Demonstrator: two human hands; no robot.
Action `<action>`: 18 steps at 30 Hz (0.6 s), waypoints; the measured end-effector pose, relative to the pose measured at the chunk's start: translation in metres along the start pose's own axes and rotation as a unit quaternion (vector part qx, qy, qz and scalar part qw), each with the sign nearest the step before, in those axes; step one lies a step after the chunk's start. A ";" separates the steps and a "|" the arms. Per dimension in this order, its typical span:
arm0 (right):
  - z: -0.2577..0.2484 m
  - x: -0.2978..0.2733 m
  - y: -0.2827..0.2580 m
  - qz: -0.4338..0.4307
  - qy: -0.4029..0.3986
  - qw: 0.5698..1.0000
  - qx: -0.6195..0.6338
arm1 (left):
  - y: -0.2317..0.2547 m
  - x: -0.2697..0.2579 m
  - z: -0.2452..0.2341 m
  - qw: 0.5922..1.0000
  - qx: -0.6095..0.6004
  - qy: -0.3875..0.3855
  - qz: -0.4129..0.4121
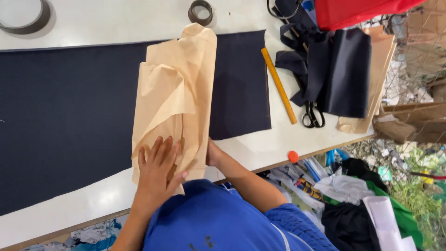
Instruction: The person marks a dark blue fabric using a ruler and a red marker, then cuts the fabric with scissors. They then unfold a paper pattern and place it on the fabric, securing it with tape.
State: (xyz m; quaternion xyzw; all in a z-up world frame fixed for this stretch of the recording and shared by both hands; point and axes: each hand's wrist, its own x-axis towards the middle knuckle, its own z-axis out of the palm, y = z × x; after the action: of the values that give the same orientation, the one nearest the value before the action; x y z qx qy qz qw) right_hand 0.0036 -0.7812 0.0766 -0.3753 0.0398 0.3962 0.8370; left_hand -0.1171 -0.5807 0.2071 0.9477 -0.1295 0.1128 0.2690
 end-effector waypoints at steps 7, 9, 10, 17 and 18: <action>-0.024 -0.036 0.042 -0.050 0.042 0.996 0.066 | -0.168 -0.054 -0.010 0.993 0.088 0.052 -0.057; -0.009 -0.055 0.047 -0.085 0.084 0.993 -0.008 | -0.203 -0.055 -0.014 0.991 0.044 0.118 -0.040; 0.002 -0.056 0.051 -0.100 0.127 0.986 -0.031 | -0.220 -0.056 -0.012 0.987 0.051 0.106 -0.108; 0.058 -0.034 0.085 -0.168 0.264 0.921 -0.232 | -0.212 -0.027 0.038 0.982 -0.150 0.009 -0.113; 0.054 -0.028 0.091 -0.171 0.266 0.920 -0.233 | -0.192 -0.022 0.033 0.982 -0.152 0.009 -0.109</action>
State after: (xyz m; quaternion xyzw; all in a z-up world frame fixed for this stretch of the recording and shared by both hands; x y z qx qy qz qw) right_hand -0.0916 -0.7266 0.0714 -0.6521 0.1029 0.1305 0.7397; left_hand -0.0743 -0.4371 0.0814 0.9031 -0.0386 0.0705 0.4218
